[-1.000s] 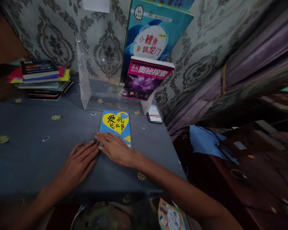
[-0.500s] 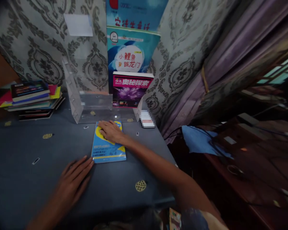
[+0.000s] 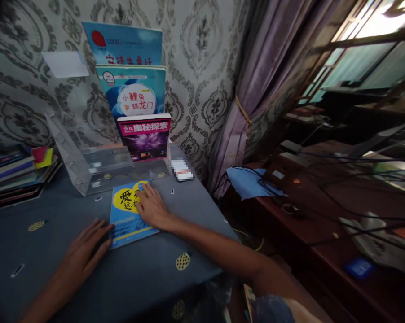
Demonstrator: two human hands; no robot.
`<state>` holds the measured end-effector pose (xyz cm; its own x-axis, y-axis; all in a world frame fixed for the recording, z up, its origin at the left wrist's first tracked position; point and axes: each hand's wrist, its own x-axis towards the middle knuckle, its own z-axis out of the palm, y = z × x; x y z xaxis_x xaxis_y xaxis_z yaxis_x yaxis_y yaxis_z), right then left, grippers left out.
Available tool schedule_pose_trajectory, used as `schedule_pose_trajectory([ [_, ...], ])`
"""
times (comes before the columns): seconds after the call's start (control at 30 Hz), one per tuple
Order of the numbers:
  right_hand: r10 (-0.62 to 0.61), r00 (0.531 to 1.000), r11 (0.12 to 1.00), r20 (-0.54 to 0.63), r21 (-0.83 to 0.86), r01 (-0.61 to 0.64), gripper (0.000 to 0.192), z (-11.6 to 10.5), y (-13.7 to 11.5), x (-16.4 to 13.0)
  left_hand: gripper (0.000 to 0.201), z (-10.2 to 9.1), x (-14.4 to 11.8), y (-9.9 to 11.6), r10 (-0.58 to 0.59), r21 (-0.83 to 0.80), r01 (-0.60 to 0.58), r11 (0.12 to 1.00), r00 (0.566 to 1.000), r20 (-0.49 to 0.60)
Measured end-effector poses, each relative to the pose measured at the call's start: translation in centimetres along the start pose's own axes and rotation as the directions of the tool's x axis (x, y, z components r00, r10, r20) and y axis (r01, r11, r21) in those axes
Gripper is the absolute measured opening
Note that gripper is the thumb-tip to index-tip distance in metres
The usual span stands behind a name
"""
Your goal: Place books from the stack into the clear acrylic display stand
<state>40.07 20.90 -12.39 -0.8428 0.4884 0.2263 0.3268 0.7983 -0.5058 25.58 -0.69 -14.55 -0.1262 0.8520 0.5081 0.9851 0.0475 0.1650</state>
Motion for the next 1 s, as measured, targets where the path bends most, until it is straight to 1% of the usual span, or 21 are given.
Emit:
schedule_pose_trajectory([
  [0.07, -0.017, 1.0, 1.0, 0.001, 0.008, 0.017, 0.046, 0.1, -0.1, -1.0, 0.044, 0.8, 1.5, -0.6, -0.061, -0.029, 0.062, 0.998, 0.996, 0.058],
  [0.17, -0.05, 0.999, 0.998, -0.009, 0.028, 0.05, 0.044, -0.1, -0.4, -2.2, 0.05, 1.6, 3.9, -0.5, -0.16, -0.136, 0.172, 0.976, 0.982, 0.1],
  [0.23, -0.074, 0.997, 0.996, -0.028, 0.039, 0.075, 0.042, -0.3, -0.6, -2.8, 0.053, 1.6, 5.1, 0.0, -0.24, -0.251, 0.263, 0.932, 0.964, 0.116],
  [0.27, -0.081, 0.996, 0.996, -0.039, 0.042, 0.083, 0.041, -0.4, -0.6, -3.0, 0.053, 1.5, 5.6, 0.3, -0.292, -0.32, 0.32, 0.892, 0.947, 0.132],
  [0.3, -0.085, 0.995, 0.995, -0.048, 0.045, 0.087, 0.04, -0.5, -0.6, -3.1, 0.054, 1.3, 6.0, 0.5, -0.353, -0.397, 0.384, 0.834, 0.923, 0.152],
  [0.33, -0.082, 0.995, 0.995, -0.054, 0.048, 0.085, 0.04, -0.5, -0.6, -3.2, 0.054, 1.1, 6.3, 0.7, -0.42, -0.478, 0.45, 0.754, 0.891, 0.175],
  [0.4, -0.067, 0.996, 0.996, -0.054, 0.055, 0.07, 0.041, -0.5, -0.5, -3.2, 0.059, 0.7, 6.8, 0.9, -0.549, -0.633, 0.556, 0.538, 0.801, 0.237],
  [0.47, -0.052, 0.998, 0.997, -0.04, 0.062, 0.055, 0.042, -0.5, -0.5, -3.2, 0.066, 0.3, 7.3, 1.0, -0.648, -0.745, 0.595, 0.301, 0.701, 0.298],
  [0.53, -0.043, 0.999, 0.997, -0.022, 0.069, 0.044, 0.043, -0.5, -0.5, -3.1, 0.068, 0.1, 7.9, 1.1, -0.707, -0.793, 0.599, 0.11, 0.608, 0.361],
  [0.6, -0.033, 0.999, 0.996, -0.008, 0.077, 0.033, 0.044, -0.7, -0.6, -3.2, 0.06, -0.1, 8.5, 1.3, -0.739, -0.792, 0.61, -0.028, 0.521, 0.427],
  [0.63, -0.028, 1.0, 0.996, -0.003, 0.082, 0.028, 0.045, -0.8, -0.6, -3.2, 0.054, -0.1, 8.8, 1.3, -0.739, -0.783, 0.617, -0.081, 0.49, 0.463],
  [0.67, -0.024, 1.0, 0.996, 0.002, 0.089, 0.023, 0.046, -0.8, -0.6, -3.2, 0.047, -0.2, 9.0, 1.3, -0.727, -0.771, 0.624, -0.126, 0.471, 0.499],
  [0.7, -0.019, 1.0, 0.995, 0.007, 0.096, 0.019, 0.046, -0.9, -0.6, -3.3, 0.041, -0.3, 9.2, 1.3, -0.705, -0.758, 0.632, -0.162, 0.463, 0.537],
  [0.8, -0.014, 1.0, 0.992, 0.008, 0.126, 0.012, 0.048, -0.8, -0.3, -3.3, 0.028, -0.5, 9.4, 1.2, -0.606, -0.72, 0.657, -0.222, 0.486, 0.63],
  [0.9, -0.008, 1.0, 0.988, -0.024, 0.154, 0.011, 0.051, -0.3, 0.3, -3.3, 0.032, -0.8, 9.3, 1.3, -0.53, -0.696, 0.683, -0.221, 0.514, 0.674],
  [1.0, 0.003, 0.998, 0.98, -0.068, 0.198, 0.011, 0.054, 0.2, 1.1, -3.2, 0.04, -1.2, 9.3, 1.7, -0.494, -0.715, 0.671, -0.196, 0.563, 0.663],
])
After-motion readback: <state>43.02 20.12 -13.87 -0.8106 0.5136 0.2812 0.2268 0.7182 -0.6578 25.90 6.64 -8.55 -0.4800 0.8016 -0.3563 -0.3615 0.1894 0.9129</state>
